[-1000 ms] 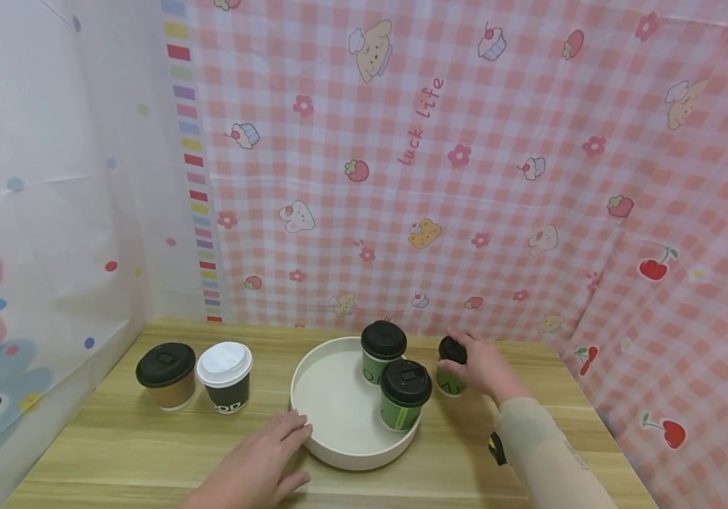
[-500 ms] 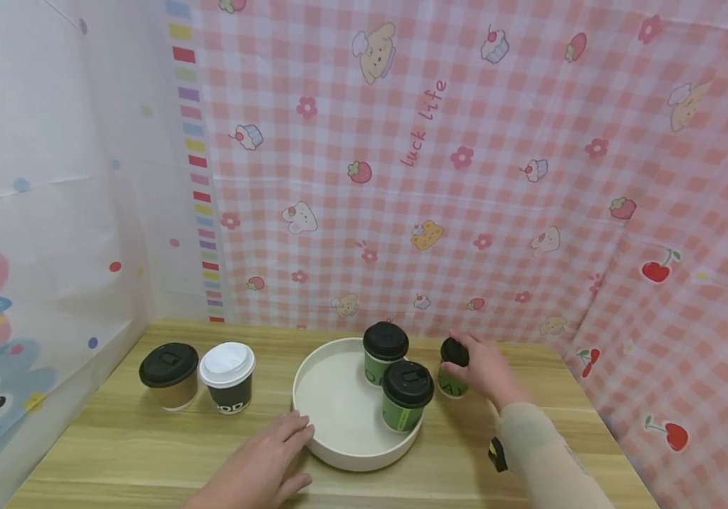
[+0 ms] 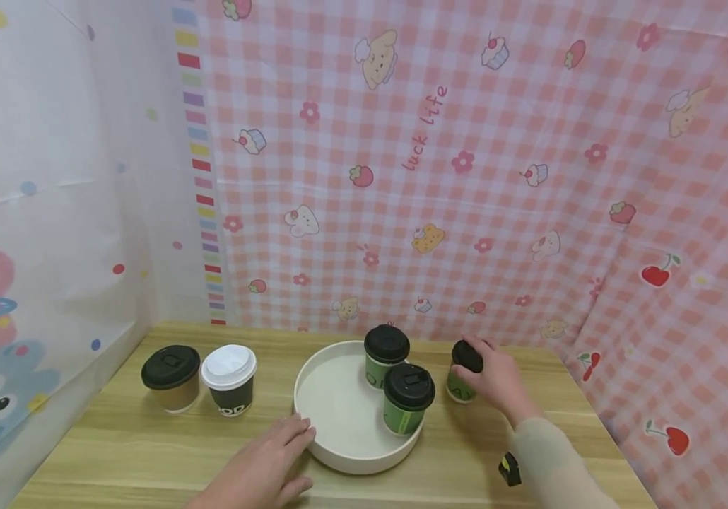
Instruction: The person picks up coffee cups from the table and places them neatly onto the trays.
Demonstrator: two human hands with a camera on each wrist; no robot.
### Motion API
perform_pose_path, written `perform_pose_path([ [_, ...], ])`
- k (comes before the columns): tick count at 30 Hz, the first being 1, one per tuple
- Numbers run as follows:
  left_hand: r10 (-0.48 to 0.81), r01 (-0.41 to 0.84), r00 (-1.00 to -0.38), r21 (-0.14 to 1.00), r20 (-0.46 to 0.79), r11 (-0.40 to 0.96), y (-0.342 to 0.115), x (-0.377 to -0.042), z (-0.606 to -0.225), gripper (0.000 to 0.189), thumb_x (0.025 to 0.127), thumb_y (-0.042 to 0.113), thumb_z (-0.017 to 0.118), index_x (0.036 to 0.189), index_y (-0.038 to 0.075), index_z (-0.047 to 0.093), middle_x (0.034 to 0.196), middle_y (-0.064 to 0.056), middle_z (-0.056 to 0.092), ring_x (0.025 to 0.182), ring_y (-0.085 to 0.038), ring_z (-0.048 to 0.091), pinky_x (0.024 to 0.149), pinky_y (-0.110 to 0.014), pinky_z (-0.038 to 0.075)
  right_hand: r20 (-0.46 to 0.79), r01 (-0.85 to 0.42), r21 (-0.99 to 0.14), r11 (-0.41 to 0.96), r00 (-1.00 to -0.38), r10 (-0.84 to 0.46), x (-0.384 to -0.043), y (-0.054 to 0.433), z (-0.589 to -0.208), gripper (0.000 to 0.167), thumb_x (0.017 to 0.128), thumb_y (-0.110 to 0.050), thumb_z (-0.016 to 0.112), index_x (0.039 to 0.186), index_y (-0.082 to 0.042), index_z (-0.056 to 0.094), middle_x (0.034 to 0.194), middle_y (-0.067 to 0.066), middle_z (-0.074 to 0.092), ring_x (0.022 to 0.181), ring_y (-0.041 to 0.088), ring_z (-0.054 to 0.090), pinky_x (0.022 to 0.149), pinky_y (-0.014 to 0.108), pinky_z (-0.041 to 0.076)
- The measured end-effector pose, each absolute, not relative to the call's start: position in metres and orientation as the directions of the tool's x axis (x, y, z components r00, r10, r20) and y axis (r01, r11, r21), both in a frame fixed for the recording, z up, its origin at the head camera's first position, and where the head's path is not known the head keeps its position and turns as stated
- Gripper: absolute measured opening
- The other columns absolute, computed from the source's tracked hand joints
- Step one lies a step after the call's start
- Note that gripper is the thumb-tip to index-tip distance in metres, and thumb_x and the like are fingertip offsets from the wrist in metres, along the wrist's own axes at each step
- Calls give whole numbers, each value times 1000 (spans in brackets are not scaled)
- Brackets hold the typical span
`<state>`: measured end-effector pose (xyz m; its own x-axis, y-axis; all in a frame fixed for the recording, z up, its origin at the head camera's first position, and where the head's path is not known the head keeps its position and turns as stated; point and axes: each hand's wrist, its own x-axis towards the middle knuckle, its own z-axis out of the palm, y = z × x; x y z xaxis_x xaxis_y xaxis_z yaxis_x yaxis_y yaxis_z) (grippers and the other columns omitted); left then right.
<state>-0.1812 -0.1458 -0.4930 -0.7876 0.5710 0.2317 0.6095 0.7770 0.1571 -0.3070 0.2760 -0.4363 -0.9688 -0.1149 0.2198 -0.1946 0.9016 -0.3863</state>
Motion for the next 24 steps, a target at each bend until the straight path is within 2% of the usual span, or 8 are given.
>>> perform_pose_path([
  [11, 577, 616, -781, 142, 238, 775, -147, -182, -496, 65, 93, 43, 82, 142, 4, 65, 149, -13, 62, 139, -33, 61, 114, -51, 55, 302, -255, -341, 905, -941, -151, -272, 297, -425, 73, 96, -37, 81, 159, -14, 52, 154, 28, 55, 134, 58, 56, 103, 75, 52],
  [24, 582, 624, -768, 110, 267, 773, -147, -182, -498, 66, 92, 44, 83, 142, 4, 65, 149, -12, 63, 138, -32, 62, 114, -50, 55, 333, -301, -298, 906, -922, -197, -228, 301, -411, 72, 94, -44, 82, 156, -18, 56, 151, 25, 57, 130, 55, 61, 97, 72, 56],
])
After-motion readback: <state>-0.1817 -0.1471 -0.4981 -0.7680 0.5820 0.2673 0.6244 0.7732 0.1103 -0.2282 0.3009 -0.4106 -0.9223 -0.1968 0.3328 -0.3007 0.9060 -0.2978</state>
